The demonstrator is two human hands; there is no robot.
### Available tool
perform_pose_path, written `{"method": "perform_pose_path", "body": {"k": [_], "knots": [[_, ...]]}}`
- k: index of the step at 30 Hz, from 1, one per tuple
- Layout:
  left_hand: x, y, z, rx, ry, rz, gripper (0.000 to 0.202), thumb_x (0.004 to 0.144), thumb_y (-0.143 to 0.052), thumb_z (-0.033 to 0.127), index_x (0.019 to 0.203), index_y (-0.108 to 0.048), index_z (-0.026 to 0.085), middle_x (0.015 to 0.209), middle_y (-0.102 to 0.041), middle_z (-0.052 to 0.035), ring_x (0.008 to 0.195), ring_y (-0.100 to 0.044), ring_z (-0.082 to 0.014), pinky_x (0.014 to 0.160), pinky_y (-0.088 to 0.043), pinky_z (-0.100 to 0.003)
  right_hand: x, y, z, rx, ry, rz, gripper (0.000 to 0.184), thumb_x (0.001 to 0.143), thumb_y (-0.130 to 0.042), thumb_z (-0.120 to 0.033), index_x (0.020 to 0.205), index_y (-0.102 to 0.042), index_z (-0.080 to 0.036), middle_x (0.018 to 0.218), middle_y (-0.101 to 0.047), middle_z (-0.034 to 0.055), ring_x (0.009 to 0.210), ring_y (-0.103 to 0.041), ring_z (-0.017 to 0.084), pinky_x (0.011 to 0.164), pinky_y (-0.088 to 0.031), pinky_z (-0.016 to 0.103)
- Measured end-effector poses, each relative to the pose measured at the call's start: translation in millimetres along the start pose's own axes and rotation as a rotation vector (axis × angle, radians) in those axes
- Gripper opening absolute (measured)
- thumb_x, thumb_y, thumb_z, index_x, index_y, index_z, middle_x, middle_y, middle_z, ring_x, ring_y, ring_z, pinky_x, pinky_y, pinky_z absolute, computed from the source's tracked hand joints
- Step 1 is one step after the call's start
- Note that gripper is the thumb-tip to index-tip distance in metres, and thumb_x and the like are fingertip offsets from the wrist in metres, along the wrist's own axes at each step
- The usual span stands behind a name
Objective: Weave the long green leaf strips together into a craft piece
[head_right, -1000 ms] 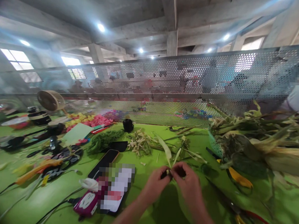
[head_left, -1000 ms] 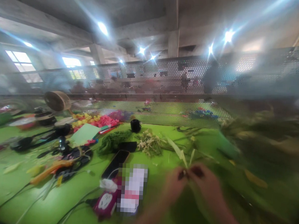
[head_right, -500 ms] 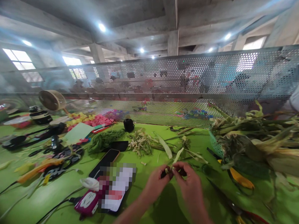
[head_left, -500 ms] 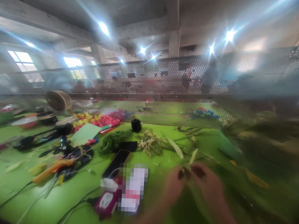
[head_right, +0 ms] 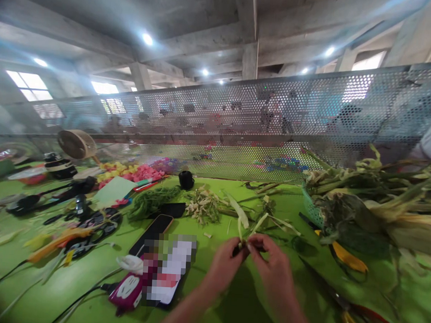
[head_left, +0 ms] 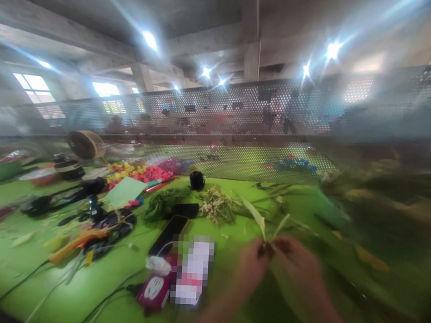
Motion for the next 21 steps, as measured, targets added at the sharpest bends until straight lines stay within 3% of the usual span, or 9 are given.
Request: {"method": "perform_pose_path", "body": {"k": [4, 10, 16, 21], "knots": [[3, -2.5, -6, -0.186, 0.056, -0.057, 0.027, 0.079, -0.053, 0.036, 0.089, -0.063, 0.013, 0.079, -0.061, -0.0028, 0.071, -0.051, -0.0145, 0.065, -0.037, -0.025, 7, 6, 1, 0.119, -0.149, 0.117, 0.02, 0.063, -0.064, -0.037, 0.074, -0.064, -0.02, 0.071, -0.07, 0.0017, 0.069, -0.063, 0.019, 0.063, -0.048, 0.028], [-1, -1.5, 4, -0.156, 0.052, -0.184, 0.018, 0.074, -0.053, 0.027, 0.076, -0.065, 0.013, 0.067, -0.057, 0.0, 0.064, -0.048, -0.0125, 0.06, -0.035, -0.023, 10, 7, 2, 0.164, -0.324, 0.061, 0.029, 0.057, -0.064, -0.045, 0.071, -0.07, -0.02, 0.067, -0.07, 0.0026, 0.059, -0.06, 0.019, 0.052, -0.044, 0.028], [0, -2.5, -2, -0.229, 0.154, -0.246, 0.017, 0.068, -0.055, 0.021, 0.076, -0.067, 0.013, 0.066, -0.06, 0.0, 0.063, -0.051, -0.0127, 0.063, -0.04, -0.024, 7, 13, -7, 0.319, -0.145, 0.026, 0.032, 0.069, -0.059, -0.051, 0.081, -0.067, -0.022, 0.083, -0.073, 0.0051, 0.049, -0.055, 0.014, 0.049, -0.046, 0.029], [6, -8.1, -20, -0.296, 0.169, -0.246, 0.023, 0.067, -0.059, 0.022, 0.084, -0.07, 0.013, 0.076, -0.065, -0.0034, 0.066, -0.053, -0.0129, 0.067, -0.041, -0.026, 8, 15, -4, 0.093, -0.083, -0.081, 0.029, 0.073, -0.059, -0.047, 0.082, -0.068, -0.021, 0.071, -0.07, 0.0037, 0.061, -0.062, 0.019, 0.056, -0.05, 0.03]]}}
Point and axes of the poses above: each hand's wrist, its own x-axis towards the middle knuckle, its own y-axis out of the back of the hand, z = x × y, the point moved 3 cm from there along x, towards the middle knuckle
